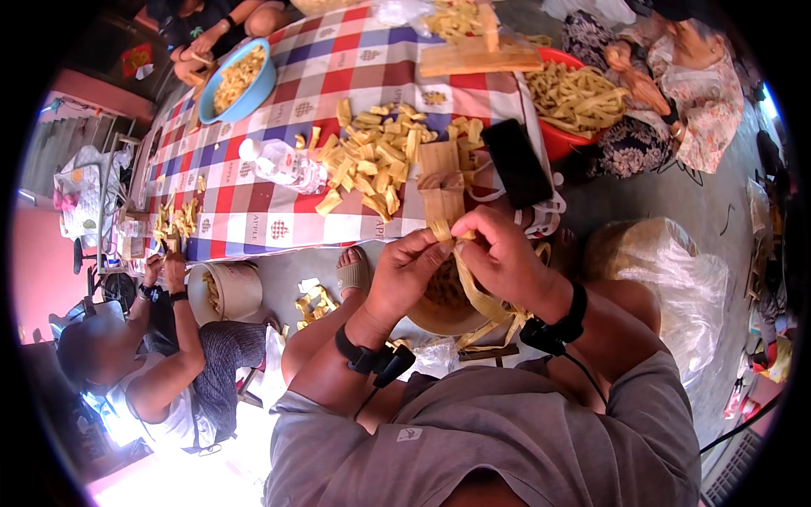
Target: The person peels long strips of yellow bamboo shoots by hand and places the finished pieces into a bucket positioned between their legs.
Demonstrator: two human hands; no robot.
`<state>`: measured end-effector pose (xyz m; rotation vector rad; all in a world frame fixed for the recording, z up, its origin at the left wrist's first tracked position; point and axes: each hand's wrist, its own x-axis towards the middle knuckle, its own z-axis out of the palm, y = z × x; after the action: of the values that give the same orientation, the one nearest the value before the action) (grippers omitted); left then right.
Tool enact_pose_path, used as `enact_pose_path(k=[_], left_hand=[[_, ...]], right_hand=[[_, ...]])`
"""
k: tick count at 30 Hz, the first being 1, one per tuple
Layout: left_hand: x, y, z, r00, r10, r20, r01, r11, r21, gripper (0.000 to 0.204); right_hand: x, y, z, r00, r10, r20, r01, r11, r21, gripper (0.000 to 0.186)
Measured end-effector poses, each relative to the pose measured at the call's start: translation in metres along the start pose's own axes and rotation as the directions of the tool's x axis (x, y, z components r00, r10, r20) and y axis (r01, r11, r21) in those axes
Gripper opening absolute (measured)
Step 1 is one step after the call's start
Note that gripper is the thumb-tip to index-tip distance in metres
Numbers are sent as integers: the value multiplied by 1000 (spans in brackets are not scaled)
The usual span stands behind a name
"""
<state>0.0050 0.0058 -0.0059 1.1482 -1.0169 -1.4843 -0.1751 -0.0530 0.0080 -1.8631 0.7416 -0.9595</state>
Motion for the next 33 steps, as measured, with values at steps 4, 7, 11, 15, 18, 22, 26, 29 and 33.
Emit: enact_pose_path(k=[4, 7, 11, 15, 18, 22, 26, 29, 33], left_hand=[[2, 12, 5, 997, -79, 22, 81, 989, -127, 16], [1, 8, 8, 1000, -22, -8, 21, 995, -93, 17], [2, -7, -5, 1000, 4, -3, -2, 930, 368, 20], [5, -22, -10, 984, 149, 97, -176, 902, 394, 19], [6, -27, -6, 974, 121, 193, -151, 977, 149, 19], [3, -6, -5, 926, -150, 347, 153, 988, 18, 21], [4, 7, -4, 907, -231, 351, 237, 971, 29, 17], [1, 8, -1, 924, -278, 261, 292, 956, -15, 19], [1, 1, -3, 954, -258, 154, 258, 966, 17, 17]], right_hand=[[-3, 4, 5, 1000, -15, 6, 15, 1000, 1, 26], [-6, 5, 9, 993, 115, 24, -117, 987, 109, 35], [-5, 5, 3, 966, 240, 96, -251, 959, 129, 41], [0, 10, -6, 992, 96, 77, -95, 995, -25, 43], [8, 2, -17, 995, -18, 98, 17, 1000, 14, 43], [7, 15, -18, 976, -24, 218, 5, 996, 86, 47], [7, 12, -18, 973, 58, 222, -96, 981, 167, 50], [6, 12, -13, 981, 57, 185, -83, 988, 134, 53], [1, 7, -2, 990, 105, 90, -116, 986, 120, 57]])
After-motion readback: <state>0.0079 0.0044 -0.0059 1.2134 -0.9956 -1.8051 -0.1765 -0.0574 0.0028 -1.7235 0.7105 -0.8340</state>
